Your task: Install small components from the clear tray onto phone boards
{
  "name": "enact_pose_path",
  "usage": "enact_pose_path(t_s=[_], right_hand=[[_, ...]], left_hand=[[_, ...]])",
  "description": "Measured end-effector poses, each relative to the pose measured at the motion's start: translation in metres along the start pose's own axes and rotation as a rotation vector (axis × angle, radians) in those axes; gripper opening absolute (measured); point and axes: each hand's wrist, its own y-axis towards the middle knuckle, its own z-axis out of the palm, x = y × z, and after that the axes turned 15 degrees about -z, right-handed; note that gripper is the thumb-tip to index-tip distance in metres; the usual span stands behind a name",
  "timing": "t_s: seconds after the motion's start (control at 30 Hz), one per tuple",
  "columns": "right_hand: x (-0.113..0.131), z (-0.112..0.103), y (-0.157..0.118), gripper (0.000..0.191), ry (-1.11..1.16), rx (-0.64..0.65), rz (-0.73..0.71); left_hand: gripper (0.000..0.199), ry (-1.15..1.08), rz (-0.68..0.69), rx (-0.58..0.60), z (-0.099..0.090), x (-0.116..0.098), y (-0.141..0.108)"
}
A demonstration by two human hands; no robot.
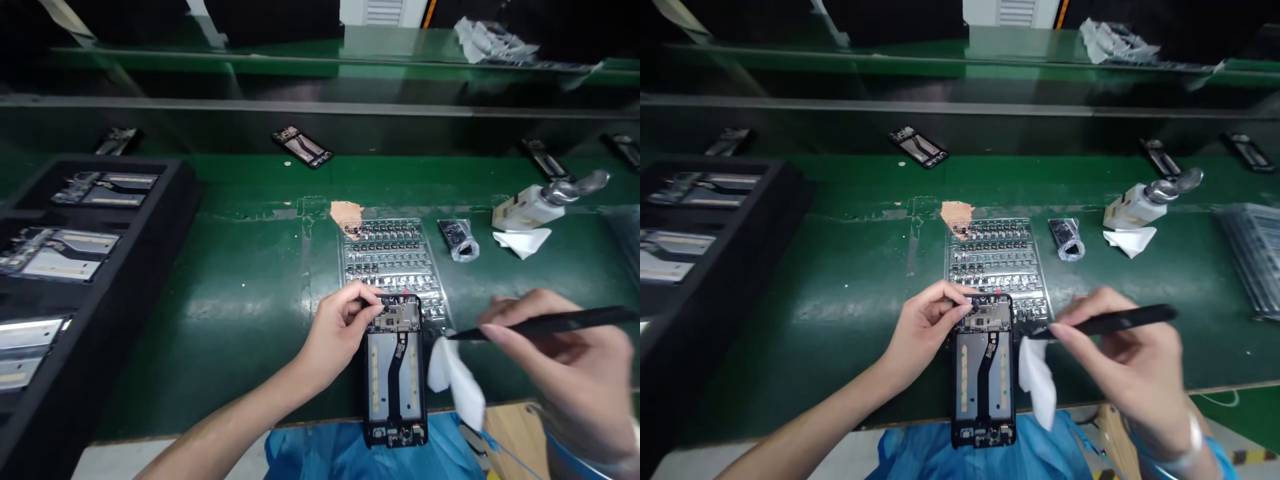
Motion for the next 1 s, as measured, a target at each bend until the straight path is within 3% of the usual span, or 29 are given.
enact_pose_path(t_s=[0.07,0.13,0.27,0.63,0.9,1.0], right_hand=[[-0.001,0.020,0.001,0.014,0.126,0.058,-0.061],[-0.004,0.036,0.003,0.023,0.189,0.036,-0.144],[-0.006,0.051,0.005,0.028,0.198,0.064,-0.241],[0.000,0.057,0.015,0.026,0.032,0.192,-0.378],[0.007,0.058,0.024,0.008,-0.230,0.378,-0.388],[0.008,0.060,0.025,0.009,-0.265,0.494,-0.537]], left_hand=[[0.012,0.019,0.009,0.001,0.000,0.000,-0.001],[0.011,0.038,0.016,0.008,0.000,0.000,-0.001],[0.011,0.053,0.041,0.025,0.000,0.000,-0.001],[0.013,0.109,0.064,0.021,-0.002,-0.001,-0.002],[0.013,0.132,0.069,0.020,-0.001,0.006,-0.001],[0.012,0.123,0.055,0.035,-0.001,0.007,0.000]])
